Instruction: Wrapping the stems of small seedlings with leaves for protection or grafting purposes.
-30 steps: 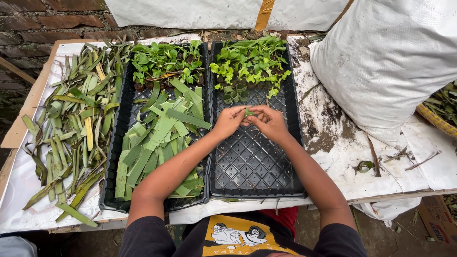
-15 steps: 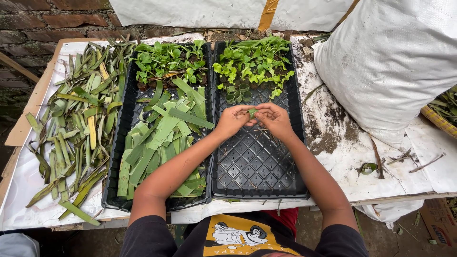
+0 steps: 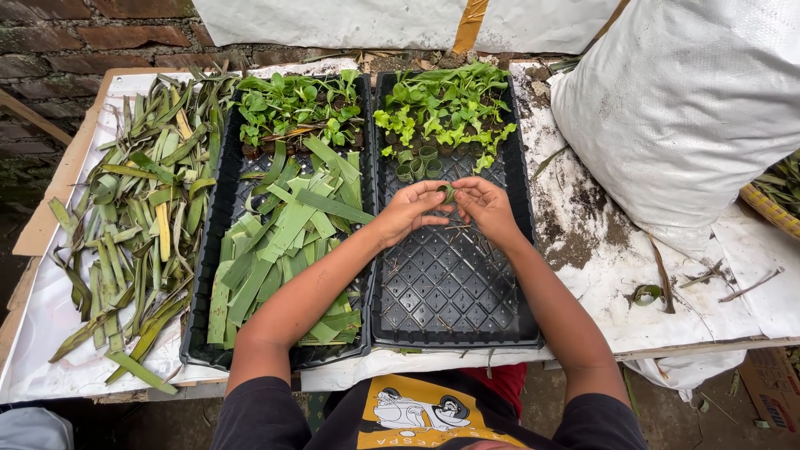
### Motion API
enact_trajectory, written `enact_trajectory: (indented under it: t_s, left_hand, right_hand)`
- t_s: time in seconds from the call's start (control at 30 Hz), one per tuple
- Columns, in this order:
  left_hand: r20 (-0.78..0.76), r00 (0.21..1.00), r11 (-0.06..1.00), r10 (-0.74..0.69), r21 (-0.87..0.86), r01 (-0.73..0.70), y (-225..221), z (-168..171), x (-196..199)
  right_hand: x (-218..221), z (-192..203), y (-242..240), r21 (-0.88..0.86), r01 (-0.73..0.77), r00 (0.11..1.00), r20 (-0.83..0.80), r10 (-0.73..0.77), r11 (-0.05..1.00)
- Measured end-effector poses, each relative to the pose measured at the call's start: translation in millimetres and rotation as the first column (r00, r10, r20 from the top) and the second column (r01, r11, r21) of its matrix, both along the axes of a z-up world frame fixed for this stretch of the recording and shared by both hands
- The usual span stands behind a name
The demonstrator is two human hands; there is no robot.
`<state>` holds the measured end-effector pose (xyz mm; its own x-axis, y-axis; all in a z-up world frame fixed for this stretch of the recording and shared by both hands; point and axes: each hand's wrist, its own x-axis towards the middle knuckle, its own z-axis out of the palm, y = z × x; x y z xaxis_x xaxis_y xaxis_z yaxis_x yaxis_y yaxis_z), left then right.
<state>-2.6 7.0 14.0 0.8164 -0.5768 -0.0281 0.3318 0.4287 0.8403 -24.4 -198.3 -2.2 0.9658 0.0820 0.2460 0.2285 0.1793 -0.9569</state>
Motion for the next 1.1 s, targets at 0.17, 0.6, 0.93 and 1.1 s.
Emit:
enact_trajectory:
  t_s: [0.17, 0.6, 0.93, 1.1]
  left_hand:
    - [0.003, 1.0, 0.999, 0.027, 0.033, -0.028, 2, -3, 6]
    - [-0.018, 0.996, 0.993, 0.084, 0.087, -0.082, 3, 12, -2]
    - [-0.011, 0.992, 0.985, 0.129, 0.113, -0.127, 0, 6, -3]
    - [0.499, 0.795, 0.87, 0.344, 0.147, -0.47, -3, -14, 7]
  right_hand:
    - [3, -5, 2, 0.013, 0.026, 1.0, 0.003, -0.026, 1.0]
    - [-1, 1, 3, 0.001, 0.046, 0.998, 0.045, -0.046, 0.999]
    - [-6, 17, 12, -0.013, 0.076, 0.995, 0.062, -0.075, 0.997]
    - [-3, 12, 9, -0.03, 0.188, 0.978, 0.097, -0.184, 0.982]
